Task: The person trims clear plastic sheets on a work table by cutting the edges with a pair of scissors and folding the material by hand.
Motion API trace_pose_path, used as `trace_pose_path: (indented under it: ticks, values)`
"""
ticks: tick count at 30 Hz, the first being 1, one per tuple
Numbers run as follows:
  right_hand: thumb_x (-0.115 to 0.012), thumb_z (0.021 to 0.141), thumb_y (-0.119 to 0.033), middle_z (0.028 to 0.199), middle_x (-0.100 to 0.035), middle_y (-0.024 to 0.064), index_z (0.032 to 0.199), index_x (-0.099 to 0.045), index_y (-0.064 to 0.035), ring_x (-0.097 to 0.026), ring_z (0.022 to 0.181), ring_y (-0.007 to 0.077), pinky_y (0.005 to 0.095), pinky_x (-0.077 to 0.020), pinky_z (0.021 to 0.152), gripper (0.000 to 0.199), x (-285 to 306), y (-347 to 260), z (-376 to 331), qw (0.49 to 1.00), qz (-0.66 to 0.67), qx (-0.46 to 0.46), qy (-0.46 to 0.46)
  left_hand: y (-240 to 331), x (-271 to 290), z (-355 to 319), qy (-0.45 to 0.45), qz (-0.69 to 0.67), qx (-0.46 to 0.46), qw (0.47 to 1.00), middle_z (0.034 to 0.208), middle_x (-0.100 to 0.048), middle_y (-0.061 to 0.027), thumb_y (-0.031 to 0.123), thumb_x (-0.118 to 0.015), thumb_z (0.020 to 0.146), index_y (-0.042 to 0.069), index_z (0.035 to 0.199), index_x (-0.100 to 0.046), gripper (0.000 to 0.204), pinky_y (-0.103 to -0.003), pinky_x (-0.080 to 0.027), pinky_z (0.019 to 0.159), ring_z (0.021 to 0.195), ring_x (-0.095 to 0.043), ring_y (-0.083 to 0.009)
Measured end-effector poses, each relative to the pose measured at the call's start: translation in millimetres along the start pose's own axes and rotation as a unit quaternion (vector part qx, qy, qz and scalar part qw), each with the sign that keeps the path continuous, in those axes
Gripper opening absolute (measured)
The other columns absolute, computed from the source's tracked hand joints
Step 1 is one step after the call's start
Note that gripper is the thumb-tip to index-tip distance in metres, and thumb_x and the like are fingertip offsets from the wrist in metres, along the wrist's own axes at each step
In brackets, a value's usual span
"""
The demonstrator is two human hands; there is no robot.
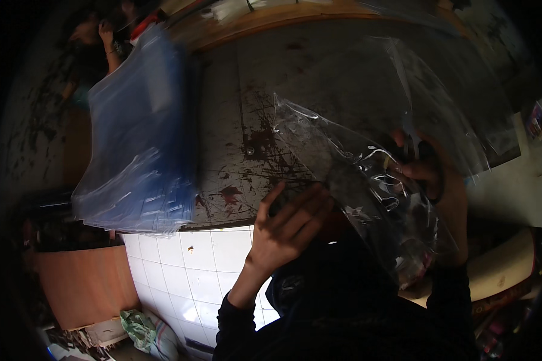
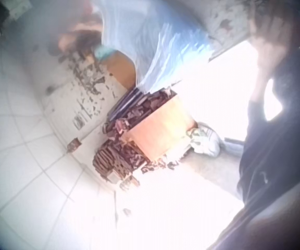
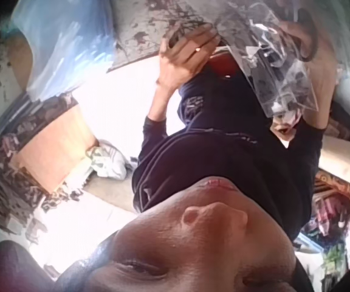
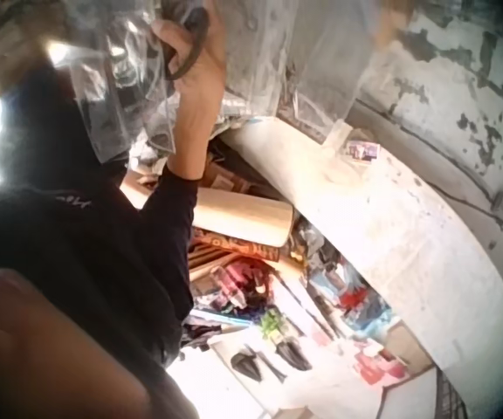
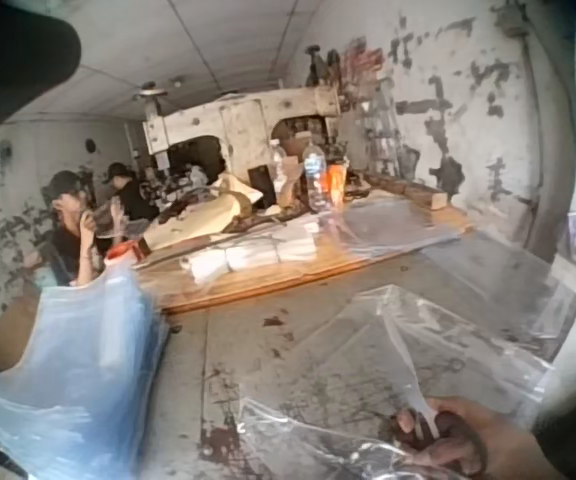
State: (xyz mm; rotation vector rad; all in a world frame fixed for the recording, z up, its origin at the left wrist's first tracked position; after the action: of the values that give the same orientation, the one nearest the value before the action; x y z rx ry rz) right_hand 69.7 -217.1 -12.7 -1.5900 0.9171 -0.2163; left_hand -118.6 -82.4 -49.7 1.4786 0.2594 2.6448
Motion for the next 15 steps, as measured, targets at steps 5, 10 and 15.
trace_pose_path:
  ticks: [5, 10, 15]
  values:
    - [-0.061, 0.065, 0.006, 0.095, -0.052, 0.0087, 0.117, -0.045, 0.0011, -0.056, 0.072, 0.0153, 0.025, -0.0443, 0.061, 0.055, 20, 4, 8, 0.994, -0.005, -0.062, -0.094, 0, -1, -2, 0.012, 0.001, -0.004, 1.0, 0.101, -0.062, 0.004, 0.013, -0.069, 0.068, 0.015, 0.093, -0.066, 0.025, -0.04, -0.031, 0.098, 0.1, -0.058, -0.0105]
    - [-0.062, 0.063, 0.004, 0.09, -0.054, 0.009, 0.106, -0.048, 0.001, -0.057, 0.068, 0.0153, 0.0249, -0.0439, 0.057, 0.045, 2, -2, 2, 0.999, -0.017, 0.037, 0.004, -9, 8, 7, -0.018, 0.028, 0.0, 0.999, 0.104, -0.06, 0.004, 0.02, -0.065, 0.069, 0.015, 0.097, -0.064, 0.028, -0.039, -0.034, 0.094, 0.101, -0.056, -0.0096]
    - [-0.062, 0.063, 0.003, 0.088, -0.054, 0.0086, 0.103, -0.049, 0.0006, -0.056, 0.069, 0.0156, 0.0252, -0.0439, 0.059, 0.042, 9, -6, 6, 0.997, -0.025, 0.001, -0.073, -41, 19, 45, -0.012, 0.178, -0.029, 0.984, 0.105, -0.057, 0.0051, 0.017, -0.062, 0.069, 0.019, 0.09, -0.065, 0.022, -0.041, -0.033, 0.096, 0.104, -0.051, -0.0093]
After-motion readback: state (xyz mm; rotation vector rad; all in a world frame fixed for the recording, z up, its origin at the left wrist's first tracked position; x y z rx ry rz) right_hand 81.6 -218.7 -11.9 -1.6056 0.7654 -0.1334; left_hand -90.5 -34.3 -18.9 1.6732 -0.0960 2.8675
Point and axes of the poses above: each hand's wrist, its own z-axis towards the middle knuckle, its own x-axis out of the back of the hand, y = z × x, the point moved 2 cm from there along z, towards the middle knuckle
